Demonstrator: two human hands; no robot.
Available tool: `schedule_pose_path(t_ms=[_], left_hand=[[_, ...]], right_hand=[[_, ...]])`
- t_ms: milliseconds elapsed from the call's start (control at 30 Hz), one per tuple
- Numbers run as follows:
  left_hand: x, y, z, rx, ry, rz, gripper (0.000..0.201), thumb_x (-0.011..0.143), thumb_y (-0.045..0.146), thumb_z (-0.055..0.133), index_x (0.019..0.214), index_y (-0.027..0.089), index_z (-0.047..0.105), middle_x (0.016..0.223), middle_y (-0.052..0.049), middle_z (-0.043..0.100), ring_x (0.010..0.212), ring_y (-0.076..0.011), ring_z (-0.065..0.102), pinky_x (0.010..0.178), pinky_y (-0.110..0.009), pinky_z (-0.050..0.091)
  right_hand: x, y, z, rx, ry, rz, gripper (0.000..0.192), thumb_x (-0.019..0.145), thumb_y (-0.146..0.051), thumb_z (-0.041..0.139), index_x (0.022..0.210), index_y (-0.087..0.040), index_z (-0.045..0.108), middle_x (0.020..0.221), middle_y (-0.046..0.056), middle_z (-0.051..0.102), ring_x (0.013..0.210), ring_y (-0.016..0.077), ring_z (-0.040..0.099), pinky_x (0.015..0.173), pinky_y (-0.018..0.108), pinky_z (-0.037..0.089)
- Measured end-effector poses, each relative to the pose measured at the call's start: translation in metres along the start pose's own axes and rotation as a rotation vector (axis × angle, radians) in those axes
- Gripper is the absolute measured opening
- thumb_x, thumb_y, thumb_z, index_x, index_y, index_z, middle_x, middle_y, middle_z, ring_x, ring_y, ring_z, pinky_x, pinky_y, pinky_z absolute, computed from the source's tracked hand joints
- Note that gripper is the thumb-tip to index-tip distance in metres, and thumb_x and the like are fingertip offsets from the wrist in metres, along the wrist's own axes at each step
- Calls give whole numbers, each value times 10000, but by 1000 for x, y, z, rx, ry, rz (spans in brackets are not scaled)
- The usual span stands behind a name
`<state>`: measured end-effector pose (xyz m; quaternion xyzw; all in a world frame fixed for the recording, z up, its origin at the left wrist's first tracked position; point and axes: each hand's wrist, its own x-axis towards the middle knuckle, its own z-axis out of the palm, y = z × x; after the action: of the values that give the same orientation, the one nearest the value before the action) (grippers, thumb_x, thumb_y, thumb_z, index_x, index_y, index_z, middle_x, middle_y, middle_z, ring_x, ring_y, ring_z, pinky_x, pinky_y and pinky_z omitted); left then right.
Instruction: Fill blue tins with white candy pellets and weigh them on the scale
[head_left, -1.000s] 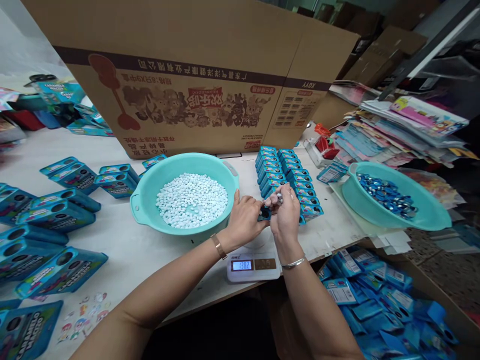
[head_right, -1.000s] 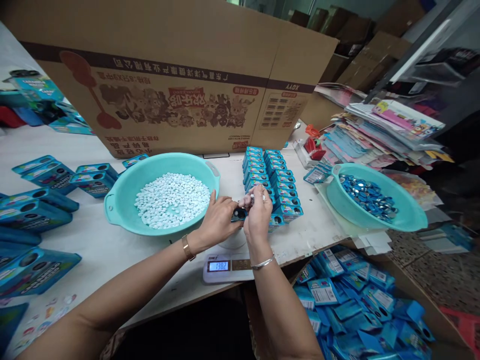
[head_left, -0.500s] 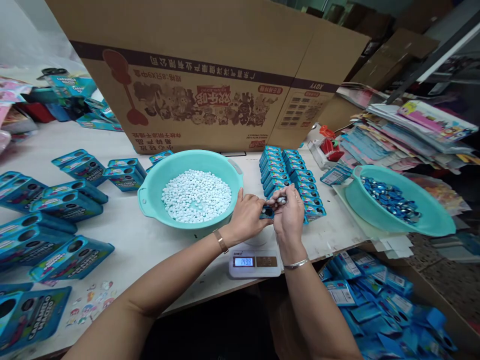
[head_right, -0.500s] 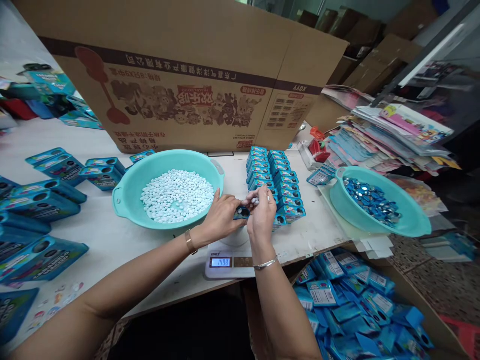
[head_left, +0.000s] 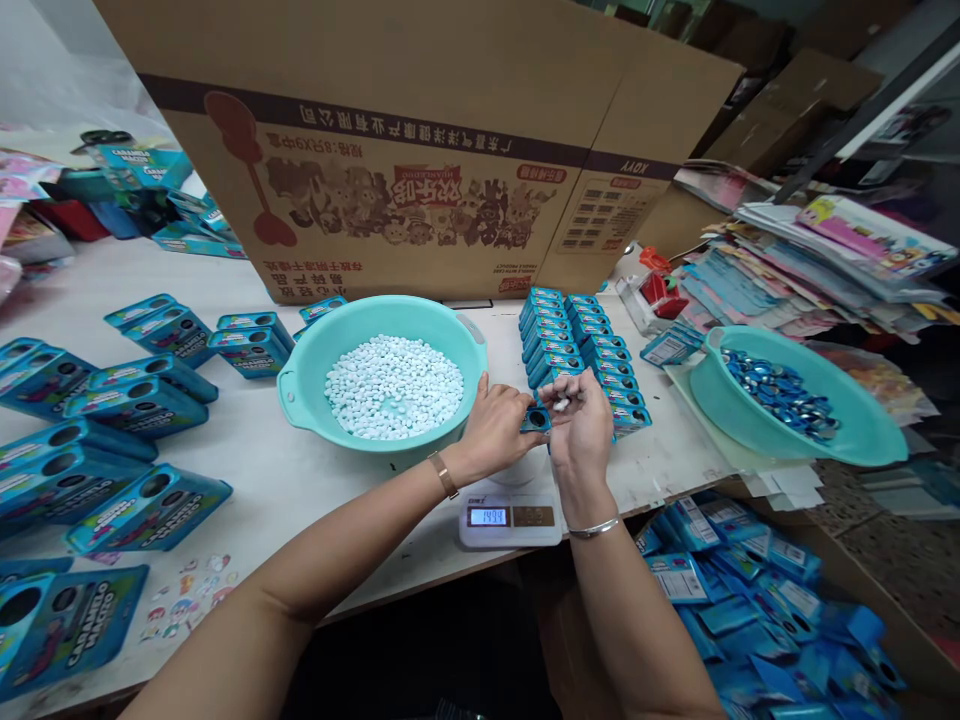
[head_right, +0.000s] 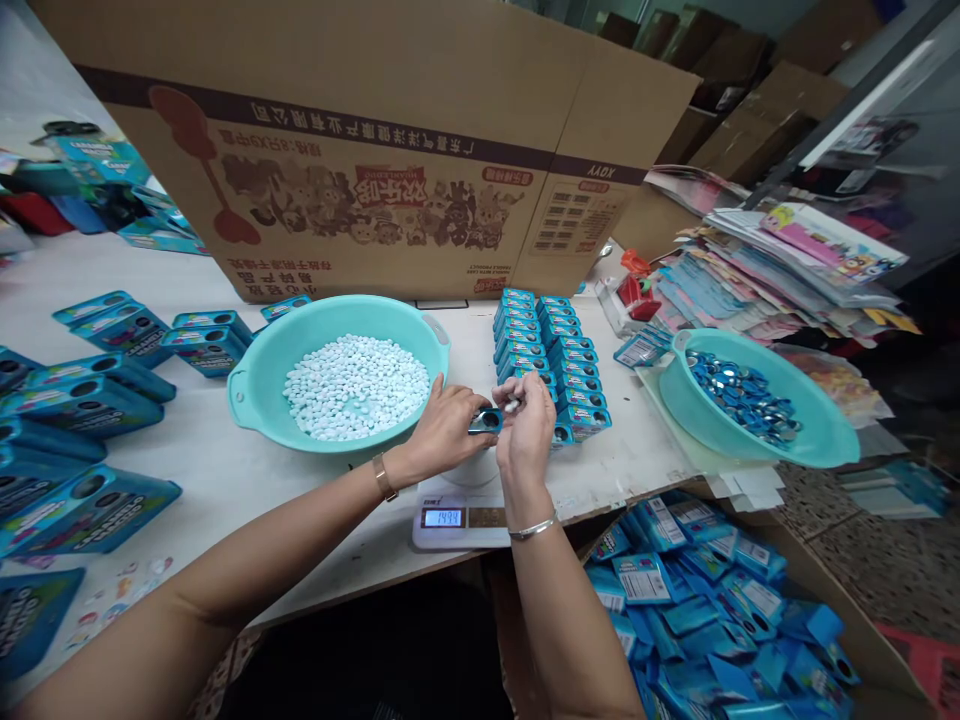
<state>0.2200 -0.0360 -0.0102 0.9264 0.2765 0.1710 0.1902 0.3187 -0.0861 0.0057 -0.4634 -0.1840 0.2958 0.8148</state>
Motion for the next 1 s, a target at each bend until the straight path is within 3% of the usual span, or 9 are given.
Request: schedule_pose_path(t_ms=[333, 533, 633, 767, 1000], left_hand=[[0, 0, 0, 9, -13, -9, 331, 841, 410, 663, 1062, 163, 655, 973, -80, 693, 1071, -285, 596, 1129, -560, 242], [-4, -1, -4, -8, -24, -1, 478, 798, 448, 714, 1156, 151, 602, 1097, -96, 661, 1150, -285, 561, 1154, -539, 217], [-13, -2, -14, -27, -9, 22, 608, 772, 428, 745, 1266, 155, 518, 1250, -121, 598, 1263, -302, 487, 1159, -534, 231], [-27, -7, -26, -15, 33, 42, 631, 788, 405, 724, 1319, 189, 462, 1325, -134, 551, 1329, -325, 427, 1154, -559, 246], [-55, -22, -33, 119, 148, 99, 544, 820, 344, 694, 1293, 151, 509, 1295, -151, 570, 1347, -360, 400, 1154, -600, 242]], right_hand=[[0, -1, 2, 34, 26, 4, 353, 791, -391, 661, 622, -209, 411, 639, -62, 424, 530, 74, 421, 541, 215, 411], [10, -21, -6, 218, 68, 183, 343, 874, -353, 540, 625, -206, 355, 582, -80, 351, 445, 58, 329, 478, 201, 374], [10, -37, -18, 293, 66, 187, 343, 896, -314, 502, 618, -203, 336, 560, -82, 315, 427, 56, 312, 451, 194, 352], [-4, -53, -41, 299, 61, 122, 368, 873, -316, 560, 612, -202, 326, 548, -83, 296, 417, 54, 304, 423, 187, 324], [-39, -47, -89, 317, 198, 114, 354, 810, -306, 637, 615, -199, 362, 531, -85, 335, 410, 50, 308, 414, 180, 329]])
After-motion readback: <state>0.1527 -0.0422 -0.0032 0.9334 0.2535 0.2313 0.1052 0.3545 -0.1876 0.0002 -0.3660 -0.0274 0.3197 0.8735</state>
